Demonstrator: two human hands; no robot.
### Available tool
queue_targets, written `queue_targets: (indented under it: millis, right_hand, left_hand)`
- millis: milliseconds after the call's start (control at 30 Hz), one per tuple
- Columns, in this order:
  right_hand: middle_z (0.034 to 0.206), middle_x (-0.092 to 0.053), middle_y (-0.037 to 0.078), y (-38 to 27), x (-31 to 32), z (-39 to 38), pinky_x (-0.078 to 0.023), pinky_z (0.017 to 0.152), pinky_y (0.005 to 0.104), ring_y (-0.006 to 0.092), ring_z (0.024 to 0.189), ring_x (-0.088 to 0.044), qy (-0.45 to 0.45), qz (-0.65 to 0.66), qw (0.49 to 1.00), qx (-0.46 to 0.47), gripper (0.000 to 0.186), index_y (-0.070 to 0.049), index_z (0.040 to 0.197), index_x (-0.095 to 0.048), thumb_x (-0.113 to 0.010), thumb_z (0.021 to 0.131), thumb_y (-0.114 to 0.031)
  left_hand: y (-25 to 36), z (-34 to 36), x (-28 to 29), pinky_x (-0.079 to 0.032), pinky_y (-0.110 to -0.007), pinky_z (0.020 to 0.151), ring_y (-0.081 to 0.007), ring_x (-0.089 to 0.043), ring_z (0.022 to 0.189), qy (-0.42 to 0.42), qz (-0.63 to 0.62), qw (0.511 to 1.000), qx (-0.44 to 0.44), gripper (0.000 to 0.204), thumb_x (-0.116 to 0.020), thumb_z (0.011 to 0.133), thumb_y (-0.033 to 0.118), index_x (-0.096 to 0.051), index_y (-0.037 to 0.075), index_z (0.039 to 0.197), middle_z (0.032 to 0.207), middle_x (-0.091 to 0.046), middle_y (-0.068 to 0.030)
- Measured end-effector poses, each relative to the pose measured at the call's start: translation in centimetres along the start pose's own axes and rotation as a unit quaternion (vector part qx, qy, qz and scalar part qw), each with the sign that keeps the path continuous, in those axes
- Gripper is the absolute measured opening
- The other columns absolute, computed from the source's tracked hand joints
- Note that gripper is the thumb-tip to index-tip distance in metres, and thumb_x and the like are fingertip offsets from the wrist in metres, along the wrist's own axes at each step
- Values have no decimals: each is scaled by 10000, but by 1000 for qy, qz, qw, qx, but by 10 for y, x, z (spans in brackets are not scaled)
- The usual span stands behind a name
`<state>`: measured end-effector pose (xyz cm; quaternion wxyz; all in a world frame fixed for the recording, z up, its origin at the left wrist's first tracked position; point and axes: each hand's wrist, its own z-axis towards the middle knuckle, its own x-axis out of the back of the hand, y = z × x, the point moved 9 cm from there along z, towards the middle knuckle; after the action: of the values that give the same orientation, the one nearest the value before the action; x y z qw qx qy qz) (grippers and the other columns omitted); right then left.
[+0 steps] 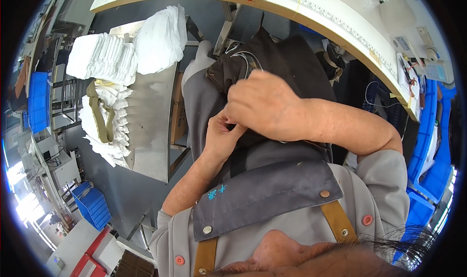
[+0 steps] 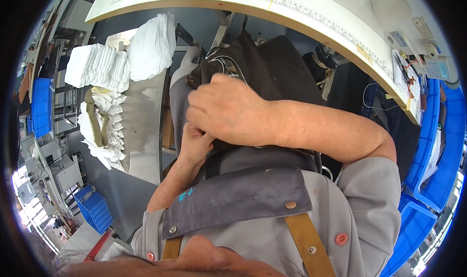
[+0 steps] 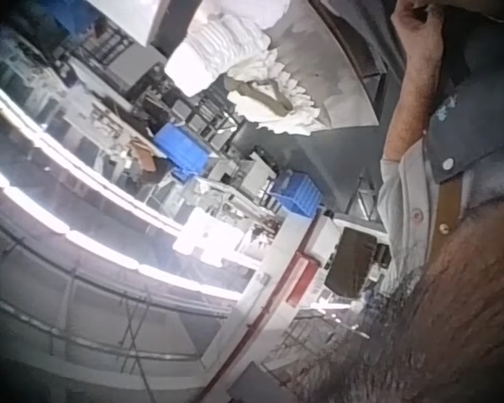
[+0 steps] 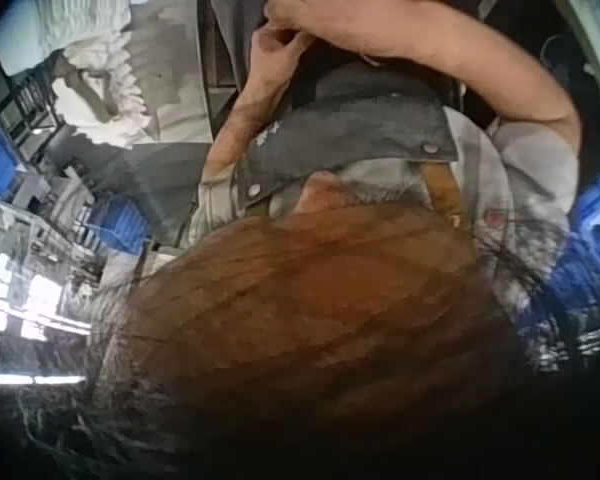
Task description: Hand-sewing a zipper or seam on a brown bag with a needle and thread.
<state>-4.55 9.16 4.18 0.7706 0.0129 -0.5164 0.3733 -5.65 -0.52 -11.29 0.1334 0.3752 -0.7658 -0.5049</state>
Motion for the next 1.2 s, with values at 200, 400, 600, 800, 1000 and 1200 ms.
queue_targets:
  millis: [200, 400, 600, 800, 1000, 1200]
  right_hand:
    - [755, -571, 33, 28, -13, -29, -518, 625, 354, 220, 733, -619, -78, 38, 992, -95, 110, -96, 797, -610, -668, 766, -184]
    - [771, -560, 32, 10, -20, -18, -508, 627, 327, 196, 770, -602, -83, 1, 996, -21, 108, -83, 801, -601, -650, 738, -156]
    - [775, -554, 7, 9, -20, -14, -483, 658, 309, 175, 784, -586, -60, 20, 998, -3, 87, -108, 805, -606, -644, 750, -164]
    - [765, -578, -12, 19, -14, -24, -467, 683, 315, 166, 799, -603, -106, -11, 994, -35, 76, -116, 814, -625, -645, 770, -174]
    - [760, -579, 4, 16, -25, -21, -483, 668, 328, 175, 789, -609, -150, -43, 987, -28, 77, -108, 808, -629, -648, 772, -173]
    - [783, -566, 19, -3, -2, 13, -497, 592, 333, 196, 767, -594, -32, 59, 997, 35, 105, -107, 812, -599, -650, 730, -149]
  left_hand:
    - [20, 1, -8, -440, -226, 795, -62, -556, 851, 8, -1, 1000, 1, 129, -716, 892, 90, -683, -15, 959, 874, -637, 3]
    - [11, 3, -6, -452, -233, 807, -63, -572, 879, 9, -29, 999, -30, 129, -716, 888, 85, -672, 0, 973, 912, -656, 5]
    - [14, 2, -6, -453, -226, 822, -61, -582, 893, 14, -48, 998, -42, 96, -709, 887, 69, -675, 9, 954, 933, -667, 3]
    - [19, 3, -10, -433, -218, 792, -49, -553, 844, 2, -36, 999, -36, 92, -702, 902, 79, -683, 6, 956, 898, -647, 18]
    - [17, 4, -9, -441, -229, 781, -48, -555, 843, 11, -49, 998, -35, 105, -716, 889, 89, -678, 5, 940, 880, -649, 22]
    - [15, 1, -4, -436, -237, 653, -53, -555, 733, 37, 76, 995, -60, 142, -734, 880, 105, -669, 11, 964, 860, -644, 15]
